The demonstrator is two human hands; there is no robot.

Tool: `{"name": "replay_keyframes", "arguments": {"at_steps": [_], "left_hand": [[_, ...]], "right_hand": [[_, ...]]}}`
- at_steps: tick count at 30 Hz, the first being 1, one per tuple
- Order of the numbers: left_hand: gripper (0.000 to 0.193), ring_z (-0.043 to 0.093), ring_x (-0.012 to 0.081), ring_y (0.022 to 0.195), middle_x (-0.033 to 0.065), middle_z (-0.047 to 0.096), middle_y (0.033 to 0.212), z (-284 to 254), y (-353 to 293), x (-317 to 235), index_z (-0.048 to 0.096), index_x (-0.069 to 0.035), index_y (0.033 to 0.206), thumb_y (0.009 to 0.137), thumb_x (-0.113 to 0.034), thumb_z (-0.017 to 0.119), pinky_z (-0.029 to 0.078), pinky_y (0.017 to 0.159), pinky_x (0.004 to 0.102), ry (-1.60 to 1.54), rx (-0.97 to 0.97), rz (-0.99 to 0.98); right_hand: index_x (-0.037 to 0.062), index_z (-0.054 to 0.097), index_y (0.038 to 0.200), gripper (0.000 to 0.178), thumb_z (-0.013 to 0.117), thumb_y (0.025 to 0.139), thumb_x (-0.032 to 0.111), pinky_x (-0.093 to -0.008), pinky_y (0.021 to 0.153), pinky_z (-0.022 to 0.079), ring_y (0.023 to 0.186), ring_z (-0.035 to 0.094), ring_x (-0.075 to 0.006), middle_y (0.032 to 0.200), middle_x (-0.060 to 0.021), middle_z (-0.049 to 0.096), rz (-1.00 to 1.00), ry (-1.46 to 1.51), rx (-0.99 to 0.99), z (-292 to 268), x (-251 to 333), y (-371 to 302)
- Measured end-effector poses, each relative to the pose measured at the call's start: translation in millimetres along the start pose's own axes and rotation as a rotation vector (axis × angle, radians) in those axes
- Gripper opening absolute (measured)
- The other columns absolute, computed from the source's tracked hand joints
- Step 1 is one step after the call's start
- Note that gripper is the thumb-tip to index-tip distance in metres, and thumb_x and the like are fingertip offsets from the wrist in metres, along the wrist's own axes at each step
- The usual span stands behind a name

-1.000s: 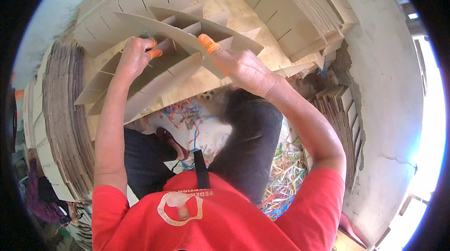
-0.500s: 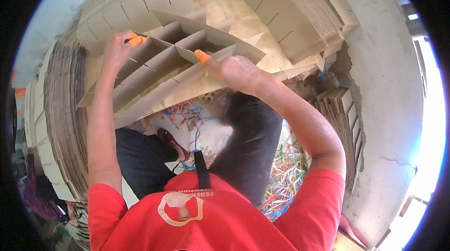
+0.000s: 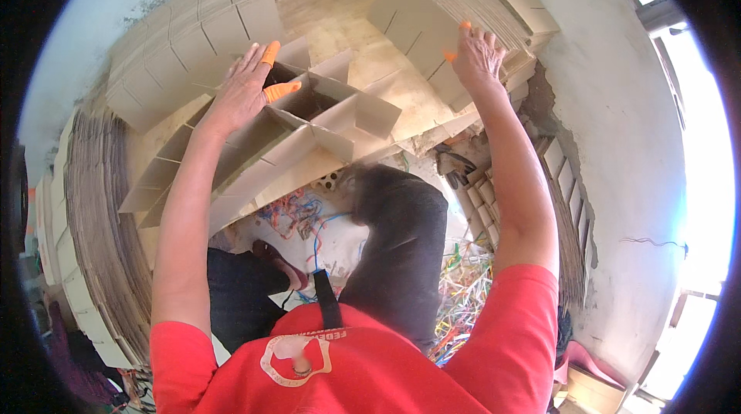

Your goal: The person sits on the floor and repeatedly folds pre-cut cardboard sheets into multi-compartment dividers. They align the scored lines, press the folds, and stack the finished dividers on a nearby pile.

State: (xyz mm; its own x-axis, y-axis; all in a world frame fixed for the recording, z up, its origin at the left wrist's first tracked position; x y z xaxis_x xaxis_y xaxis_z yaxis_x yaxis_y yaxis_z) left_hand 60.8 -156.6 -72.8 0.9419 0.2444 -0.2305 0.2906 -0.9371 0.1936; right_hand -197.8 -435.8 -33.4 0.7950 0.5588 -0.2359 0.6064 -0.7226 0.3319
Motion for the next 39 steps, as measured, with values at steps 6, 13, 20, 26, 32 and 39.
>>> {"name": "replay_keyframes", "arguments": {"at_steps": [6,13,20,26,32,39], "left_hand": [[0.058,0.035,0.0347,0.138,0.0199,0.04,0.148,-51.4,11.4,-8.7,0.039,-0.005,0.145,0.097,-0.034,0.056,0.031,0.112,0.0443,-0.279,-0.117,-0.119],[0.039,0.061,0.0266,0.11,0.0155,0.067,0.117,-139.0,-107.2,-34.2,0.063,0.0,0.123,0.085,-0.007,0.069,0.047,0.094,0.0362,-0.471,-0.489,-0.205],[0.061,0.064,0.027,0.088,0.0128,0.069,0.097,-108.7,-187.2,-47.5,0.064,0.0,0.119,0.065,-0.016,0.087,0.051,0.078,0.036,-0.193,-0.476,-0.247],[0.03,0.06,0.0274,0.073,0.0098,0.067,0.08,-71.6,-187.2,-44.2,0.069,-0.001,0.099,0.072,-0.012,0.078,0.049,0.066,0.0385,-0.115,-0.47,-0.179],[0.016,0.06,0.0284,0.07,0.011,0.064,0.074,-57.7,-189.2,-34.2,0.071,-0.005,0.087,0.072,-0.007,0.075,0.048,0.06,0.0387,-0.247,-0.519,-0.206],[0.018,0.061,0.0298,0.069,0.0128,0.063,0.073,-57.7,-187.9,-33.1,0.071,-0.004,0.087,0.07,0.001,0.069,0.048,0.06,0.0398,-0.259,-0.52,-0.222]], "right_hand": [[0.0105,0.058,0.113,0.034,0.066,0.08,0.016,-0.0466,0.083,0.047,0.109,0.059,-0.0335,0.109,-0.0157,0.063,-0.017,0.181,-0.067,33.8,-54.3,23.9],[0.0081,0.054,0.106,0.032,0.069,0.088,0.029,-0.0478,0.076,0.05,0.092,0.065,-0.0417,0.094,-0.0214,0.068,0.252,0.505,-0.274,-51.8,-50.3,8.0],[0.0058,0.065,0.117,0.032,0.072,0.086,0.007,-0.0223,0.068,0.05,0.076,0.059,-0.007,0.091,0.0002,0.07,-0.182,1.156,-0.376,-190.4,37.6,-27.2],[0.0054,0.061,0.129,0.045,0.072,0.086,0.006,-0.0202,0.08,0.048,0.084,0.054,-0.0026,0.091,0.0006,0.068,-0.555,1.164,0.042,-224.8,140.9,-74.4],[0.0034,0.061,0.128,0.042,0.069,0.087,0.001,-0.0209,0.081,0.049,0.085,0.053,-0.0022,0.1,-0.0032,0.071,-0.627,1.198,0.18,-215.7,176.1,-88.9],[0.0018,0.06,0.127,0.04,0.068,0.087,0.001,-0.0222,0.08,0.05,0.086,0.054,-0.0028,0.107,-0.0084,0.072,-0.649,1.214,0.141,-217.2,186.1,-88.7]]}}
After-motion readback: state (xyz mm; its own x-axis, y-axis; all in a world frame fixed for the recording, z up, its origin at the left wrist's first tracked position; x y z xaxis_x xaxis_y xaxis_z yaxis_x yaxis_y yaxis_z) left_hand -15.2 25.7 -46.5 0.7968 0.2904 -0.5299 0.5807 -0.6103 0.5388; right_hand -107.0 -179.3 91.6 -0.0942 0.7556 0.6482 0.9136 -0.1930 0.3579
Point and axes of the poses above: each hand's wrist, its own y-axis towards the middle knuckle, its own z-axis out of the palm, x = y × z, the point moved 7 cm from there along y, towards the middle knuckle
